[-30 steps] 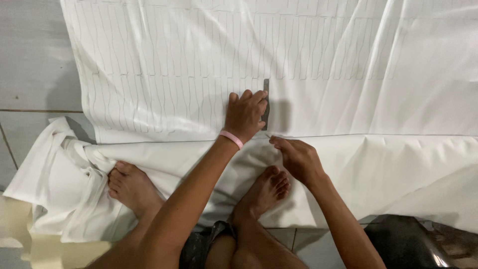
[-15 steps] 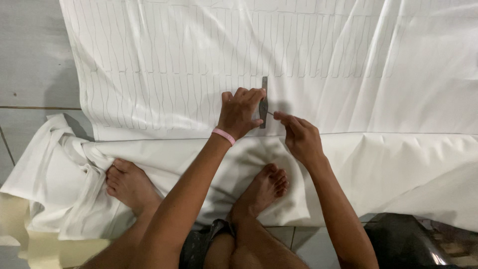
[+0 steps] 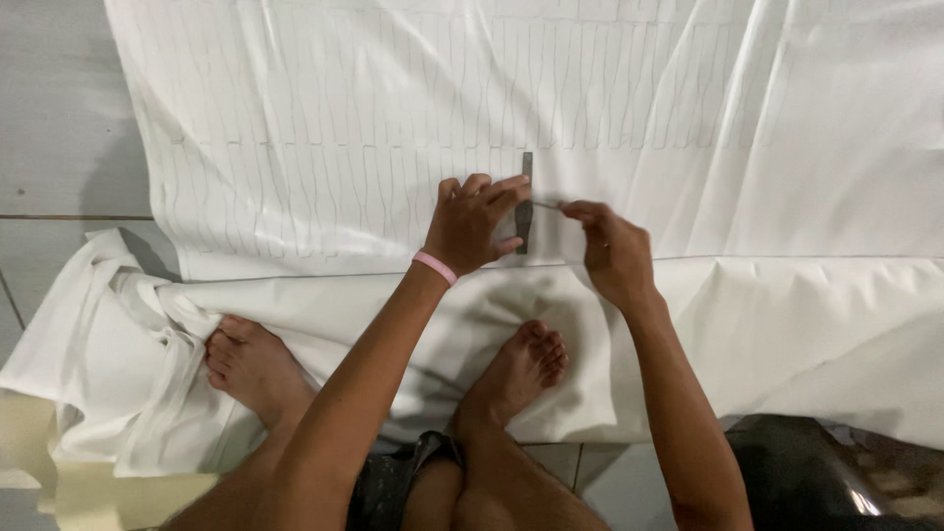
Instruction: The person sits on the floor and uses a ruler and a pointed tool to draw a series of parallel vertical lines on a large white fabric. The person repeatedly repositions the ruler and draws lines across the fabric surface.
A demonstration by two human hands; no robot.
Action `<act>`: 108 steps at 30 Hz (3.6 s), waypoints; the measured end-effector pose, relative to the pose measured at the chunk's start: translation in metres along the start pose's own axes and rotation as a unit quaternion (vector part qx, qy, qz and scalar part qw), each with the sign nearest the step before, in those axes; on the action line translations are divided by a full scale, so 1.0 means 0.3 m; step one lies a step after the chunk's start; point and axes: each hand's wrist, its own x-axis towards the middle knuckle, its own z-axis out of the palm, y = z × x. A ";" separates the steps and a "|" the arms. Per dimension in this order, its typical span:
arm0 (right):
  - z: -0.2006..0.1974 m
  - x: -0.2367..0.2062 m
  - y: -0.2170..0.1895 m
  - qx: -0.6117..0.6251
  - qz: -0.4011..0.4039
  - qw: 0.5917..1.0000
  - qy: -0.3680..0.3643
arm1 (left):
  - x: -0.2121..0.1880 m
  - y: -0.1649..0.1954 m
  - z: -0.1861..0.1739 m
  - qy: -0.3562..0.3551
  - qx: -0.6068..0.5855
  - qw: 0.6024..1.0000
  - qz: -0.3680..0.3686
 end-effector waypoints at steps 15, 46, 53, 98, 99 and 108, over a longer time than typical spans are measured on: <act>-0.070 -0.030 0.053 0.065 0.017 0.993 0.094 | 0.013 0.024 0.053 -0.002 -0.069 0.996 -0.048; -0.026 0.207 -0.138 -0.267 -0.052 0.885 -0.377 | 0.199 0.451 0.311 -0.270 0.534 0.794 -0.108; -0.041 0.224 -0.089 -0.287 -0.101 0.901 -0.309 | 0.216 0.445 0.310 -0.322 0.524 0.785 -0.069; 0.023 -0.085 0.029 -0.065 -0.013 0.998 0.012 | 0.053 0.092 0.009 -0.025 -0.029 0.996 -0.076; 0.023 -0.078 0.028 -0.066 -0.033 0.997 0.015 | 0.052 0.091 0.011 -0.029 -0.027 0.996 -0.080; -0.012 -0.058 0.026 -0.063 -0.019 0.997 0.030 | 0.015 0.048 0.030 0.013 -0.045 0.999 -0.024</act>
